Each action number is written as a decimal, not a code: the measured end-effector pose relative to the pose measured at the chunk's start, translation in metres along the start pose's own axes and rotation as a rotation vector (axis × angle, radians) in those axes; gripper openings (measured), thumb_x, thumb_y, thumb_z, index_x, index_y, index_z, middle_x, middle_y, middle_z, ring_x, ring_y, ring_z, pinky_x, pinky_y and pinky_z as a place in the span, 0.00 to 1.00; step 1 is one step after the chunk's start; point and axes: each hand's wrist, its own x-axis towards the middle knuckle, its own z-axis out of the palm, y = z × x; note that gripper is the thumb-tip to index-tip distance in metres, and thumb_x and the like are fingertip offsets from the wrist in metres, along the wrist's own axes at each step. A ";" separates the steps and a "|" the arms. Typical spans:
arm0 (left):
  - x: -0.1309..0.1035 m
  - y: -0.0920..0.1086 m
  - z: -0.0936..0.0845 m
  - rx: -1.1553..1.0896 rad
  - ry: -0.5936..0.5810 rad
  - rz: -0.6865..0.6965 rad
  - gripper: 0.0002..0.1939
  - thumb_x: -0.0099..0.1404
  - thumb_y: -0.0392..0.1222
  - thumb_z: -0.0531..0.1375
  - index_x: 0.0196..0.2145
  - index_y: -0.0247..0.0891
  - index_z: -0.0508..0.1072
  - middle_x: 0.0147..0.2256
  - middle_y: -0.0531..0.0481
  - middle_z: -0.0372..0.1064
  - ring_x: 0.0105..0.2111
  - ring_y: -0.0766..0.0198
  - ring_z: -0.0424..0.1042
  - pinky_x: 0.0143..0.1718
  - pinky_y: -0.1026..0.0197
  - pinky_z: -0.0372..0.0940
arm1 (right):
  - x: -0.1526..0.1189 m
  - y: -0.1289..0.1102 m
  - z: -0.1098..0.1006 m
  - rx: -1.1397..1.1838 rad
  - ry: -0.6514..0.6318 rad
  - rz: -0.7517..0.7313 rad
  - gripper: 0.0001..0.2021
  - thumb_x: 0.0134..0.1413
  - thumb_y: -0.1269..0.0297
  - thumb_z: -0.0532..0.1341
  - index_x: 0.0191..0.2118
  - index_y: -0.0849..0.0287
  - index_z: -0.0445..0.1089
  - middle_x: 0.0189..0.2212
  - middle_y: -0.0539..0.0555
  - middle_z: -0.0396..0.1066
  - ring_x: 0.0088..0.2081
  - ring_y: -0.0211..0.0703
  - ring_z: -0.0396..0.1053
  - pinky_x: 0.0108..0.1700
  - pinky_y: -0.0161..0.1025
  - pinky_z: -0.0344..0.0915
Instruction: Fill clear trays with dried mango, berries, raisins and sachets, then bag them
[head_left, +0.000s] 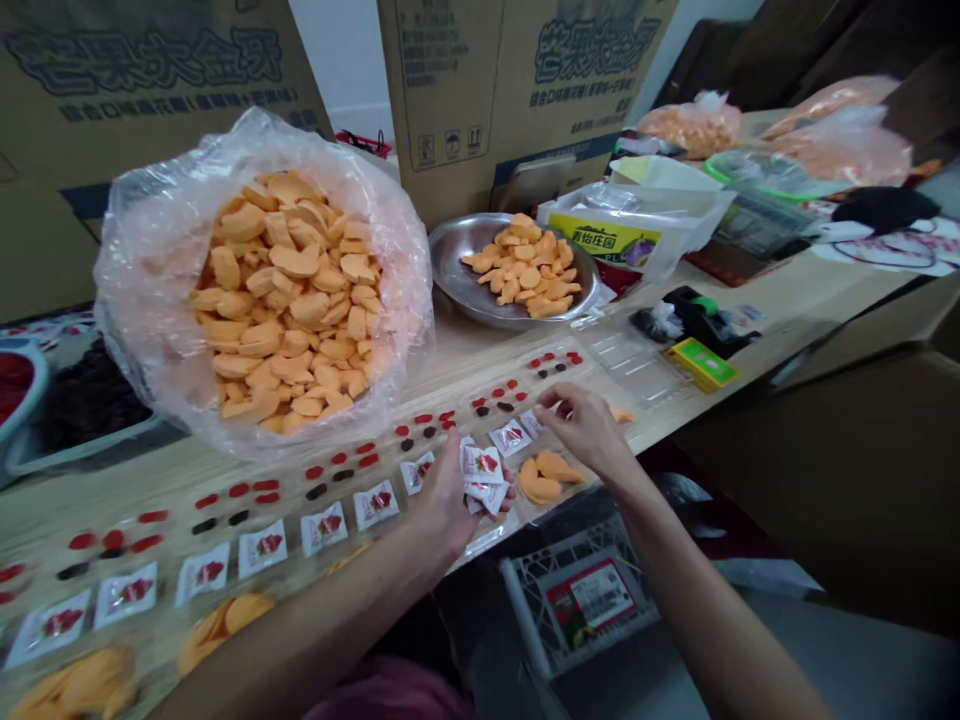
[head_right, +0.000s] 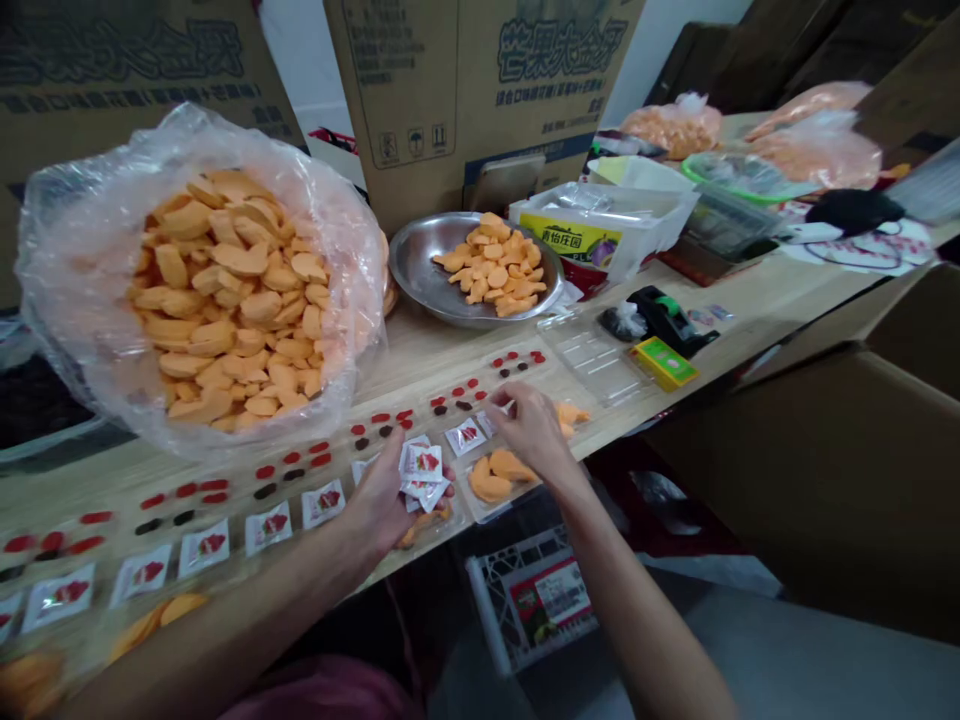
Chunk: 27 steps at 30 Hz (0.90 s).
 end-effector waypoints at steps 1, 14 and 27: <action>0.001 -0.001 0.004 0.000 0.004 0.013 0.25 0.70 0.53 0.39 0.30 0.34 0.65 0.20 0.45 0.68 0.18 0.60 0.68 0.18 0.64 0.59 | -0.008 -0.008 0.002 0.058 -0.090 -0.035 0.08 0.48 0.61 0.60 0.30 0.59 0.72 0.27 0.52 0.71 0.28 0.40 0.64 0.32 0.37 0.59; 0.019 -0.008 0.029 -0.004 -0.158 -0.063 0.28 0.69 0.54 0.40 0.28 0.30 0.67 0.24 0.39 0.70 0.22 0.57 0.72 0.27 0.58 0.67 | 0.001 0.026 -0.039 0.265 0.106 0.054 0.06 0.46 0.62 0.59 0.27 0.59 0.64 0.22 0.50 0.68 0.25 0.39 0.66 0.29 0.35 0.62; 0.029 0.007 0.040 -0.196 -0.316 -0.100 0.34 0.68 0.58 0.40 0.42 0.22 0.69 0.35 0.34 0.72 0.38 0.47 0.72 0.48 0.37 0.61 | 0.018 0.045 -0.033 -0.123 0.122 0.072 0.05 0.48 0.64 0.60 0.28 0.60 0.71 0.26 0.52 0.70 0.28 0.40 0.64 0.32 0.37 0.59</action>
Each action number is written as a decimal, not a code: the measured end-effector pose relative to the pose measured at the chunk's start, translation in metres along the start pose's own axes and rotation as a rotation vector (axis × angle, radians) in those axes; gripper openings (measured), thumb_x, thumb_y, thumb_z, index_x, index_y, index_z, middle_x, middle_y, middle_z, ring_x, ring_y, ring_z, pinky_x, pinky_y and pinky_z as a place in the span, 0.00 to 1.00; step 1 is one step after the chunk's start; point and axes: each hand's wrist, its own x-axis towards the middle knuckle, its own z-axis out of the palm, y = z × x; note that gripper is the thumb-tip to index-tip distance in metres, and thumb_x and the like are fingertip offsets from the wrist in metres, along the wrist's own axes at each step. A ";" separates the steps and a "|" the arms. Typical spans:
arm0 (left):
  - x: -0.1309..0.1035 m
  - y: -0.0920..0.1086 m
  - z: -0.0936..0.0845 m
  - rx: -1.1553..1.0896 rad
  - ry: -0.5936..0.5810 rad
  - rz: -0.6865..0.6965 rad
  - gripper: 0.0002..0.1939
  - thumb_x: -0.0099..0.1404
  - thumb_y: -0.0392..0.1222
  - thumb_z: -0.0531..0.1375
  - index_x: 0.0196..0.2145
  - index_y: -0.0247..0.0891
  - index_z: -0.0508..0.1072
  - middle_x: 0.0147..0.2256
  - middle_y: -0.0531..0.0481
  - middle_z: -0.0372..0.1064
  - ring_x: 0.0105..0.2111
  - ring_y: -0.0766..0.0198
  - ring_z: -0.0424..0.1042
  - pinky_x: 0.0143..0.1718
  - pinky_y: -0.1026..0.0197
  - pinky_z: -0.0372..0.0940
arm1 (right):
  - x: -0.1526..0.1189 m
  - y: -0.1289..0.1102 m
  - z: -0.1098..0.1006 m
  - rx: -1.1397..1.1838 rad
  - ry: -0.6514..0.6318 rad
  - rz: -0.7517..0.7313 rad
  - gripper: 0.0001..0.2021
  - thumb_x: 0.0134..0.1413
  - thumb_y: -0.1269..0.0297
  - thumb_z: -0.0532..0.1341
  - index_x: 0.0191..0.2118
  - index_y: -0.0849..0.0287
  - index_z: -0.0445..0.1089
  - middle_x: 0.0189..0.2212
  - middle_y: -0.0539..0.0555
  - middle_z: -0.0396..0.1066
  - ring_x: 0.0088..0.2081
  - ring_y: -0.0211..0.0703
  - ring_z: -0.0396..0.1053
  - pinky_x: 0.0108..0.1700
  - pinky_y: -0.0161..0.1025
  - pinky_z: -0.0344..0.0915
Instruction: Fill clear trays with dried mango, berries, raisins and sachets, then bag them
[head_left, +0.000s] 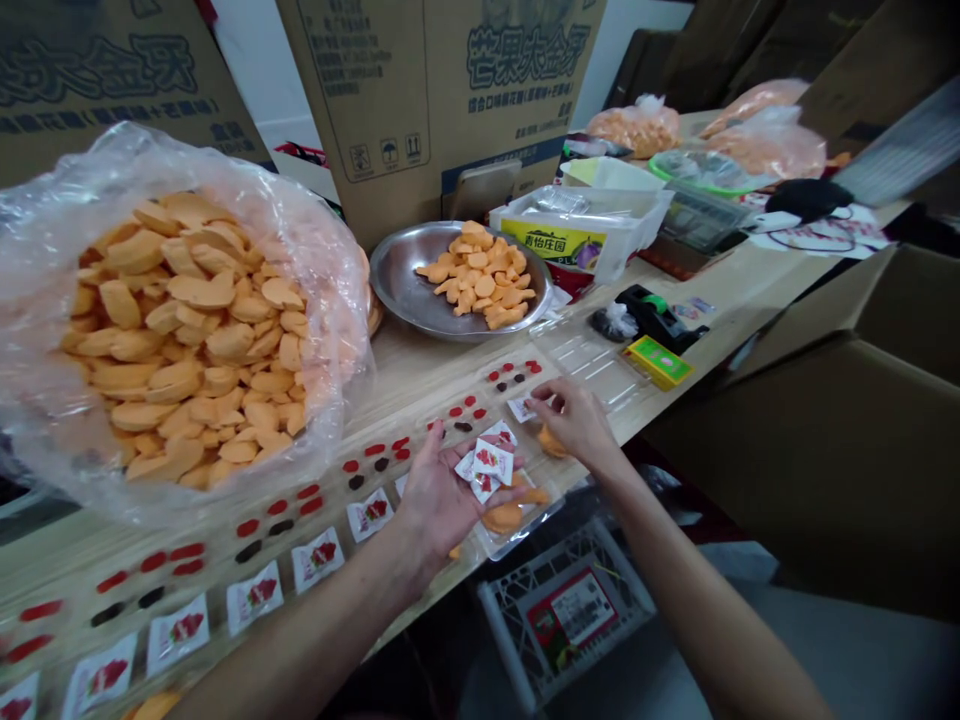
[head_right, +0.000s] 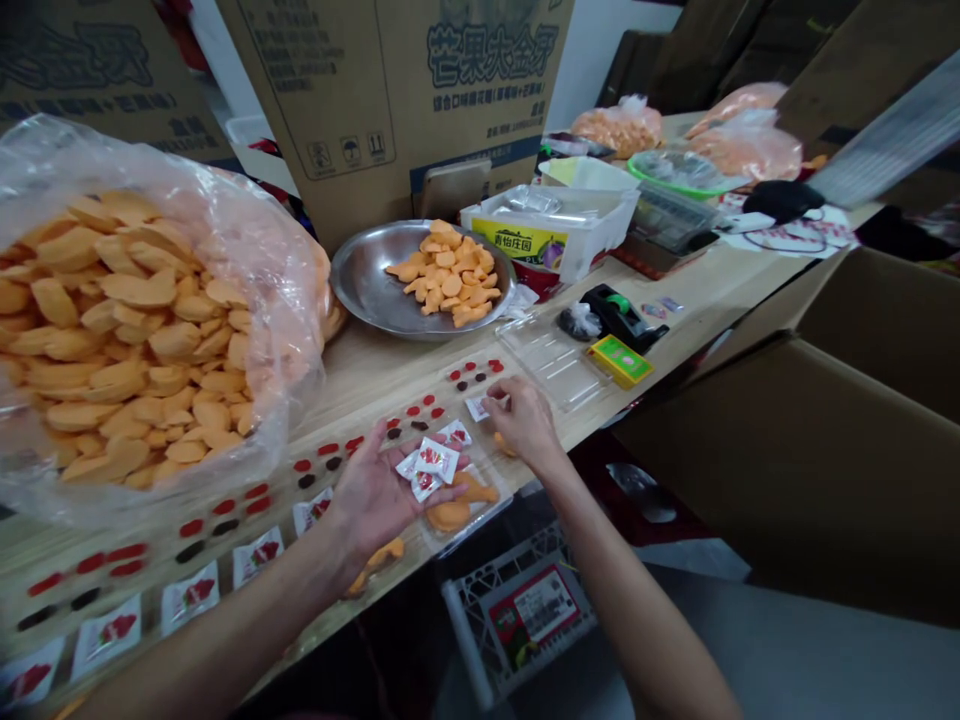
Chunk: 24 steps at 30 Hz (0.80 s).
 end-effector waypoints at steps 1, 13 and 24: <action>0.001 0.000 0.000 -0.001 -0.009 0.000 0.34 0.68 0.58 0.40 0.43 0.22 0.69 0.35 0.34 0.72 0.38 0.48 0.72 0.49 0.37 0.60 | -0.008 -0.006 -0.001 0.048 -0.068 -0.039 0.07 0.50 0.62 0.60 0.30 0.60 0.71 0.28 0.52 0.70 0.29 0.40 0.65 0.32 0.37 0.59; 0.011 -0.015 -0.001 0.150 0.022 -0.111 0.25 0.68 0.56 0.46 0.47 0.31 0.65 0.31 0.40 0.71 0.29 0.54 0.73 0.39 0.46 0.66 | -0.044 -0.041 -0.014 0.277 -0.541 -0.272 0.09 0.54 0.65 0.60 0.41 0.57 0.72 0.37 0.53 0.70 0.40 0.44 0.66 0.42 0.40 0.63; -0.007 0.001 0.002 0.176 0.020 -0.084 0.23 0.69 0.51 0.46 0.38 0.27 0.70 0.35 0.34 0.72 0.33 0.54 0.74 0.36 0.54 0.67 | 0.025 0.049 -0.022 0.299 0.145 0.229 0.16 0.41 0.49 0.61 0.24 0.57 0.61 0.17 0.49 0.65 0.19 0.41 0.66 0.22 0.37 0.66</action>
